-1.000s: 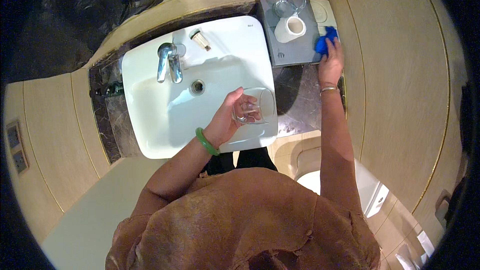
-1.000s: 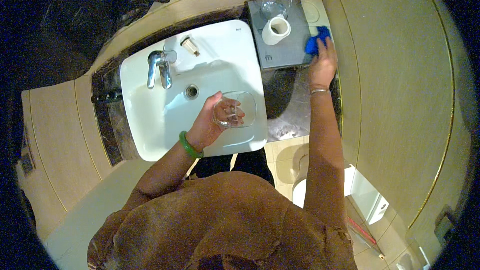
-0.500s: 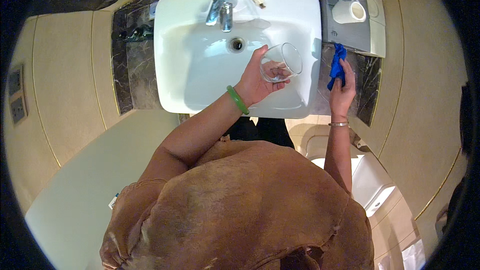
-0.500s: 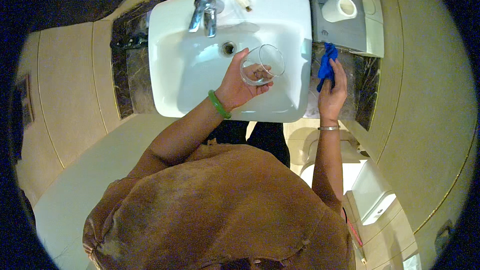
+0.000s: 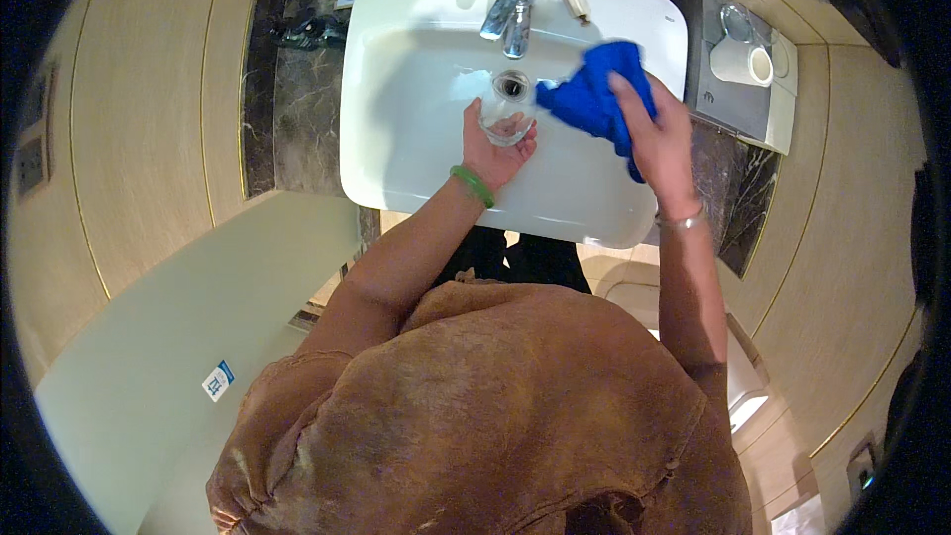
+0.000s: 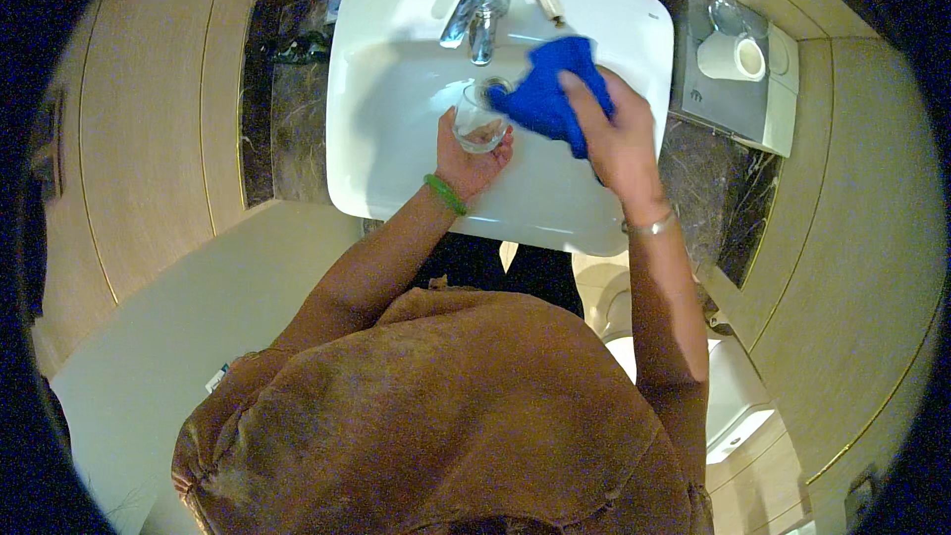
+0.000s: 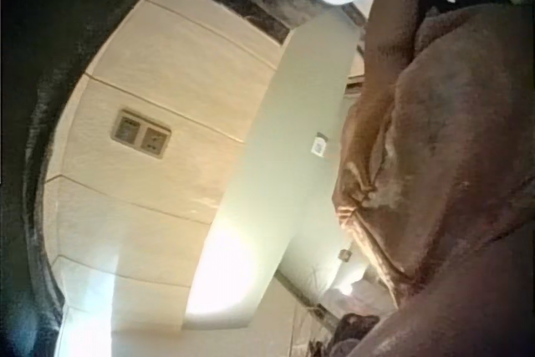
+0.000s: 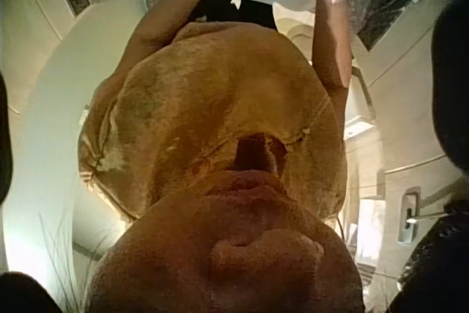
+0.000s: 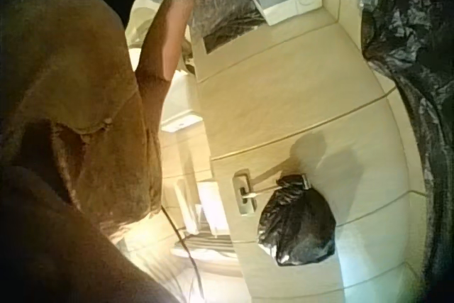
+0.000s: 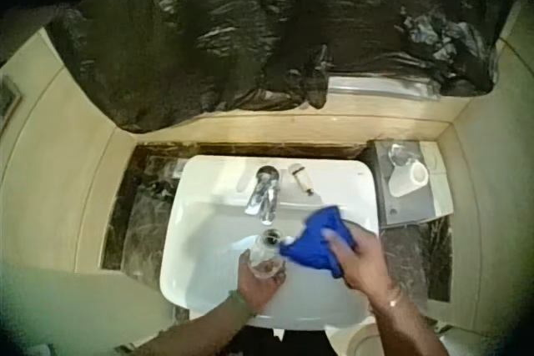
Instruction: The person cleans a bathroom sink and surrounding surfaces using a blue cloth. They wipe the sink basin, faucet, countertop, and toilet tank, and handle a glass and a pink bag during the process.
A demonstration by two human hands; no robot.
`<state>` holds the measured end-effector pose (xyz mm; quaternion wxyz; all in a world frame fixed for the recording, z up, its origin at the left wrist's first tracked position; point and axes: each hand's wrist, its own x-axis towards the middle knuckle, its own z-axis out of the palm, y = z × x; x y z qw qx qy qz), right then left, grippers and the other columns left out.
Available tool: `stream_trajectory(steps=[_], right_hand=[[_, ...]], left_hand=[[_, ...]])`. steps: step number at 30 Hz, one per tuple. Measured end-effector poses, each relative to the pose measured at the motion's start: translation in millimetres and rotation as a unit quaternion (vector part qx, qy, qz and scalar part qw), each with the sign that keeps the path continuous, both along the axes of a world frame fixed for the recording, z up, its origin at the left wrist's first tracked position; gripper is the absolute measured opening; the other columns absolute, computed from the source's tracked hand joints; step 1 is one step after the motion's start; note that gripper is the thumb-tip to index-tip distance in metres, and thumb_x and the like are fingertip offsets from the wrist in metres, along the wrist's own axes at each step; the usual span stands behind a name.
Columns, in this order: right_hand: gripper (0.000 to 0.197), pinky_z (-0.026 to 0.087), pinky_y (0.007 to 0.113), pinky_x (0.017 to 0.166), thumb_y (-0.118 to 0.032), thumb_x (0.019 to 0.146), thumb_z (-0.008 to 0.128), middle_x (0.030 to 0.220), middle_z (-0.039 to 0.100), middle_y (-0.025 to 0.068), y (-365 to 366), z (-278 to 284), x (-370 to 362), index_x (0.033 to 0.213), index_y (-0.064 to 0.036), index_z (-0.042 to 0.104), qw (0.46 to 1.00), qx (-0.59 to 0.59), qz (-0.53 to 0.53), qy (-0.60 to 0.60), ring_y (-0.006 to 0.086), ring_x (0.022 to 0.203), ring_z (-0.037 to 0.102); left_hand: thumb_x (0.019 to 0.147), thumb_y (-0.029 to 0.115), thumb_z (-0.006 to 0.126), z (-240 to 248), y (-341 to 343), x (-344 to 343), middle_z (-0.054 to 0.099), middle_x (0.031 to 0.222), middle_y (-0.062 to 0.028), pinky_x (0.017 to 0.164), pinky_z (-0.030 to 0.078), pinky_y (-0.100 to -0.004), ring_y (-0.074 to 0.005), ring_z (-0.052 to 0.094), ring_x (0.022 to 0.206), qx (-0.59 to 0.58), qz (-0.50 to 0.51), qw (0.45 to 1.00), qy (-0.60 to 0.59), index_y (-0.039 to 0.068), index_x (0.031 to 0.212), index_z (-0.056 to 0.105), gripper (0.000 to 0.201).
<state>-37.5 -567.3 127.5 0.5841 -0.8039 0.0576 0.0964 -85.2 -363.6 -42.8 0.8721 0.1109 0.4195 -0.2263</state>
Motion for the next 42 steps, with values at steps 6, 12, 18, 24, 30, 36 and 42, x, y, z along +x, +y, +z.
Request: stream_trajectory(steps=[6,12,18,24,30,36,42], right_hand=[[0.047,0.047,0.026,0.055,-0.045,0.094,0.061,0.086,0.067,0.0113,85,-25,67,0.108,-0.0007,0.061,0.905,0.281,0.073,0.309,0.0150,0.056,0.055],[0.037,0.049,0.028,0.055,-0.029,0.104,0.041,0.092,0.065,0.0198,95,-33,107,0.119,0.0043,0.051,0.856,0.368,0.118,0.344,0.0215,0.062,0.057],[0.036,0.050,0.029,0.054,-0.031,0.103,0.044,0.092,0.066,0.0168,87,-38,109,0.114,0.0014,0.056,0.843,0.363,0.094,0.386,0.0213,0.061,0.058],[0.033,0.047,0.026,0.051,-0.032,0.099,0.055,0.088,0.067,0.0098,103,-49,87,0.108,-0.0011,0.062,0.929,0.211,0.032,0.301,0.0162,0.062,0.059],[0.040,0.048,0.024,0.053,-0.042,0.094,0.062,0.080,0.065,0.0060,88,-29,72,0.102,-0.0033,0.063,0.936,0.164,0.096,0.295,0.0137,0.060,0.059],[0.037,0.046,0.026,0.051,-0.041,0.097,0.057,0.074,0.062,0.0041,18,-43,24,0.100,-0.0044,0.065,0.925,0.241,-0.064,0.286,0.0135,0.058,0.058],[0.036,0.045,0.027,0.056,-0.043,0.097,0.057,0.081,0.063,0.0061,-26,-62,-22,0.102,-0.0071,0.063,0.903,0.262,-0.123,0.319,0.0158,0.063,0.057]], left_hand=[[0.086,0.069,0.046,-6,0,27,0.063,0.097,-0.0127,0.068,0.051,-0.0346,-0.0241,0.060,0.083,0.017,0.058,0.995,-0.079,0.007,0.112,0.058,0.068],[0.087,0.069,0.044,-11,-1,37,0.062,0.099,-0.0150,0.068,0.049,-0.0347,-0.0266,0.058,0.083,-0.009,0.038,0.997,-0.065,0.009,0.117,0.058,0.068],[0.086,0.069,0.044,-17,-2,40,0.062,0.100,-0.0145,0.070,0.049,-0.0358,-0.0265,0.057,0.082,-0.046,0.052,0.997,-0.041,0.009,0.119,0.058,0.069],[0.090,0.065,0.040,-12,4,34,0.063,0.094,-0.0095,0.068,0.048,-0.0329,-0.0238,0.057,0.078,-0.010,0.031,0.997,-0.063,0.010,0.120,0.058,0.065],[0.090,0.063,0.049,-27,16,18,0.064,0.093,-0.0064,0.066,0.048,-0.0323,-0.0199,0.059,0.079,0.183,-0.022,0.982,-0.026,0.009,0.123,0.051,0.063],[0.087,0.047,0.070,-33,27,10,0.058,0.096,-0.0144,0.070,0.049,-0.0340,-0.0190,0.058,0.082,0.597,-0.096,0.793,-0.069,0.000,0.120,0.040,0.065],[0.084,0.037,0.077,-16,29,15,0.054,0.100,-0.0131,0.080,0.047,-0.0359,-0.0221,0.054,0.087,0.781,-0.099,0.590,-0.177,0.001,0.118,0.040,0.061]])
